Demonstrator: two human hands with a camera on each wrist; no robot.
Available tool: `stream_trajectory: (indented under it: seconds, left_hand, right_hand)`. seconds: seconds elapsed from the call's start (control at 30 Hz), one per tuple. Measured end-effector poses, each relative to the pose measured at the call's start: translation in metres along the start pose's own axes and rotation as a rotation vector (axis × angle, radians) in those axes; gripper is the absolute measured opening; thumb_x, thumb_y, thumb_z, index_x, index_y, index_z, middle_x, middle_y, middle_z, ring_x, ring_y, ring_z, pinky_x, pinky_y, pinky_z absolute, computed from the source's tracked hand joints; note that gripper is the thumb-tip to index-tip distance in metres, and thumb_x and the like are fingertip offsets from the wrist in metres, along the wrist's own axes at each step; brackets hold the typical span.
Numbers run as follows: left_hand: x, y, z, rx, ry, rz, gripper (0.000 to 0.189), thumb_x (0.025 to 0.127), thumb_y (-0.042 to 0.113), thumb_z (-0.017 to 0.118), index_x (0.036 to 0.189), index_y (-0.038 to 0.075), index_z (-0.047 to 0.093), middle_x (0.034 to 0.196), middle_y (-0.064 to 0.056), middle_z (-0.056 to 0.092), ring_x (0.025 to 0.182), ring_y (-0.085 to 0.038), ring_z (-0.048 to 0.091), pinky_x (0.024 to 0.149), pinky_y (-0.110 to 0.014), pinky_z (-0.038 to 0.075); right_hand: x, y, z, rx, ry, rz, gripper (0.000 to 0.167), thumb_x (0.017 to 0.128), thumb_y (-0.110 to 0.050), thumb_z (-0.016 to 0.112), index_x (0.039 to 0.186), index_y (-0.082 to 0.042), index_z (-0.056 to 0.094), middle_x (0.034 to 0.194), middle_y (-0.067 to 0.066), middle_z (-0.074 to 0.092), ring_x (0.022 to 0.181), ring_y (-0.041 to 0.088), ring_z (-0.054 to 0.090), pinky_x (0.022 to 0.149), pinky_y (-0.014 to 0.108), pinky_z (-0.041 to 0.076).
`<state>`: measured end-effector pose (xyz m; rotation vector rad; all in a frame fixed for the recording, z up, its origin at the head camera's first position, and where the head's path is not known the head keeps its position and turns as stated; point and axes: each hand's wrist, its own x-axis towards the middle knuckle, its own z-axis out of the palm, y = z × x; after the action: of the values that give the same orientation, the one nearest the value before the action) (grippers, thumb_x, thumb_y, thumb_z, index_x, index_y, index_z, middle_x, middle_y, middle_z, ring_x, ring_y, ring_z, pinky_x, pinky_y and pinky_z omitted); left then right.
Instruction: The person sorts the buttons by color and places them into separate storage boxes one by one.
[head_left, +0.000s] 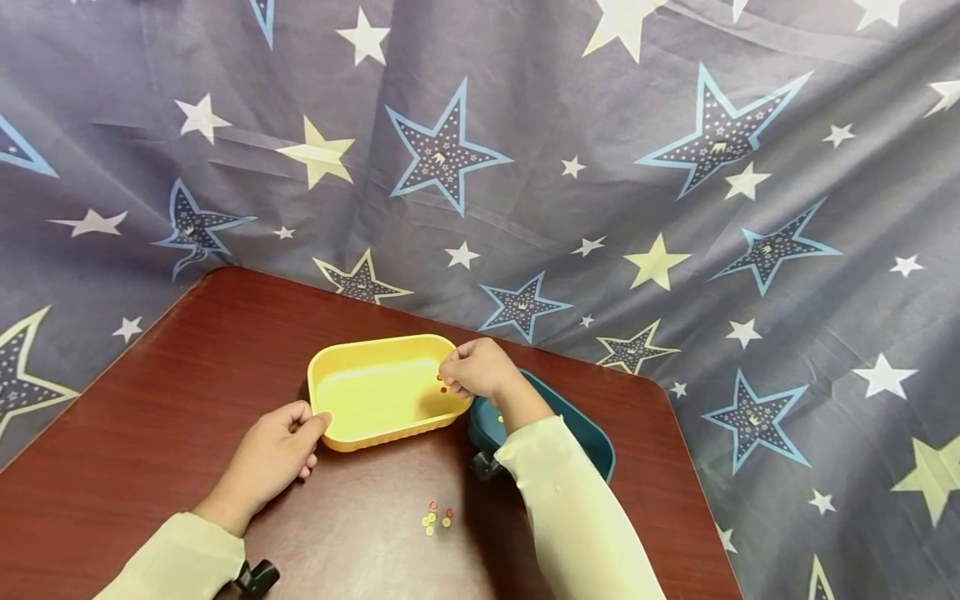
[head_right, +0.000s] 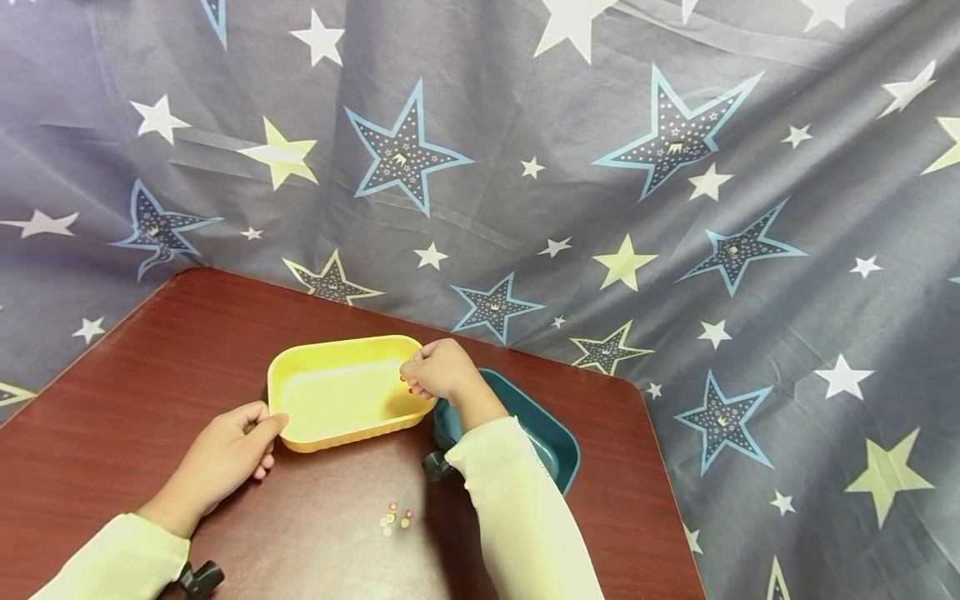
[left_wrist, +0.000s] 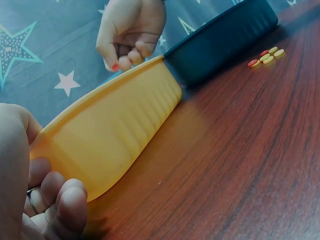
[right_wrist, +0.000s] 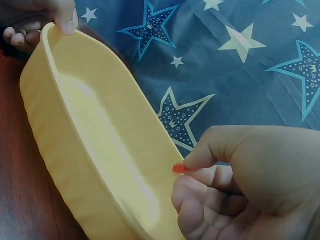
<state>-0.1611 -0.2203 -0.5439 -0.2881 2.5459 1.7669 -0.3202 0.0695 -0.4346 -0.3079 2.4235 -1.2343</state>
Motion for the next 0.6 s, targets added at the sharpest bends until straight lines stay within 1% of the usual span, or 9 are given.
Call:
stream_trajectory:
  seconds: [0.17,0.3,0.4,0.43,0.6]
  left_hand:
    - [0.0,0.0,-0.001,0.002,-0.001,0.004,0.048,0.114,0.054,0.063,0.093,0.01,0.056,0.071,-0.008,0.07,0.061,-0.022,0.069,0.057,-0.034,0.059]
    - [-0.001,0.001,-0.001,0.007,0.003,0.005,0.047,0.114,0.052,0.063,0.093,0.01,0.056,0.071,-0.008,0.069,0.061,-0.022,0.07,0.057,-0.034,0.059]
    - [-0.001,0.002,-0.001,0.006,0.003,0.008,0.047,0.114,0.051,0.063,0.093,0.01,0.056,0.071,-0.008,0.069,0.061,-0.022,0.07,0.057,-0.034,0.059]
    - [-0.002,0.003,-0.001,0.004,0.002,0.009,0.047,0.114,0.051,0.063,0.093,0.01,0.057,0.071,-0.008,0.069,0.061,-0.022,0.07,0.057,-0.034,0.059]
    - [-0.002,0.003,-0.001,0.004,-0.001,0.013,0.048,0.114,0.052,0.062,0.093,0.009,0.056,0.071,-0.008,0.069,0.061,-0.022,0.07,0.057,-0.034,0.059]
  right_hand:
    - [-0.002,0.0,0.001,-0.021,-0.002,-0.001,0.015,0.095,-0.011,0.075,0.08,-0.008,0.077,0.076,0.008,0.072,0.067,0.016,0.066,0.061,0.026,0.059]
    - [-0.01,-0.002,-0.004,-0.025,-0.01,-0.007,0.012,0.095,-0.009,0.077,0.083,-0.006,0.078,0.075,0.006,0.071,0.071,0.018,0.067,0.066,0.028,0.061]
    - [-0.022,-0.003,-0.009,-0.064,-0.027,-0.032,0.011,0.096,-0.01,0.076,0.087,-0.004,0.079,0.076,0.006,0.07,0.071,0.019,0.068,0.068,0.031,0.063]
    - [-0.027,-0.003,-0.011,-0.089,-0.033,-0.04,0.011,0.097,-0.01,0.076,0.089,-0.004,0.08,0.075,0.006,0.071,0.07,0.019,0.068,0.066,0.032,0.062]
    - [-0.056,0.0,-0.017,-0.216,-0.086,-0.101,0.013,0.1,-0.014,0.077,0.095,-0.004,0.083,0.073,0.004,0.073,0.065,0.018,0.071,0.064,0.034,0.063]
